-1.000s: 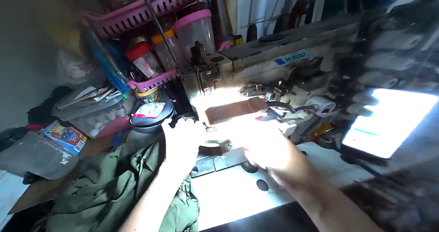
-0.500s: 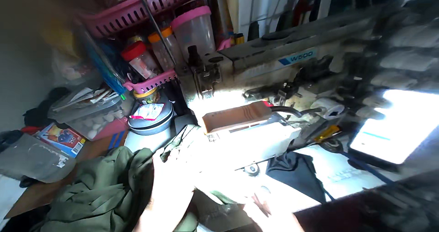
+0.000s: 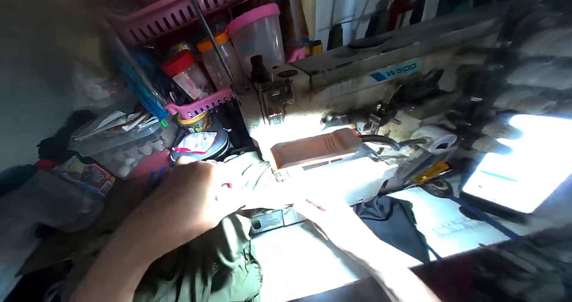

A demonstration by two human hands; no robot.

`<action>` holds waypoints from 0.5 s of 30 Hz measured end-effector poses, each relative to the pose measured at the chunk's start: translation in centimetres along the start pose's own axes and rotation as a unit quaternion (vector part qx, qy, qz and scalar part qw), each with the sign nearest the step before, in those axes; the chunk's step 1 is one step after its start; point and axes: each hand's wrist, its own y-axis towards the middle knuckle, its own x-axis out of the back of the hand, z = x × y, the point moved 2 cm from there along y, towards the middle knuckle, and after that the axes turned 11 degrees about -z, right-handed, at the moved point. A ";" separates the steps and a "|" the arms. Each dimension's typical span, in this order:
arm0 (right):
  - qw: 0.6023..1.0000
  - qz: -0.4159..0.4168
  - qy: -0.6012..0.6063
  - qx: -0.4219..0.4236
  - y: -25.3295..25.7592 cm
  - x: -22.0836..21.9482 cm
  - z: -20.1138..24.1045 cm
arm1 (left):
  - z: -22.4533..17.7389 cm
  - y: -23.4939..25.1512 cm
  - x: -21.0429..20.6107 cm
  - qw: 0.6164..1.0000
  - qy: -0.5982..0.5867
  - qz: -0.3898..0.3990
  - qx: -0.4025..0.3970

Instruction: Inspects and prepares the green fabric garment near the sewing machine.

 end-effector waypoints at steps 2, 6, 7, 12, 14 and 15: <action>0.993 0.068 -0.053 0.076 -0.7 0.9 1.1 | -1.3 -0.8 2.2 0.996 -0.042 -0.056 -0.055; 0.976 0.205 0.026 0.073 -5.8 2.7 6.0 | -6.5 -5.3 -2.1 0.996 -0.092 -0.017 0.007; 0.980 0.177 0.083 0.040 -6.8 3.3 6.4 | -7.5 -6.6 -3.9 0.995 -0.084 0.012 0.053; 0.903 0.017 0.423 -0.073 -5.5 6.3 3.9 | -1.9 -11.5 -7.2 0.957 0.097 -0.183 0.201; 0.908 0.038 0.411 -0.069 -5.8 5.6 3.9 | -0.7 -10.7 -2.9 0.955 0.153 -0.202 0.156; 0.924 0.053 0.373 -0.061 -6.3 5.1 4.1 | -1.2 -10.4 -0.7 0.969 0.140 -0.152 0.135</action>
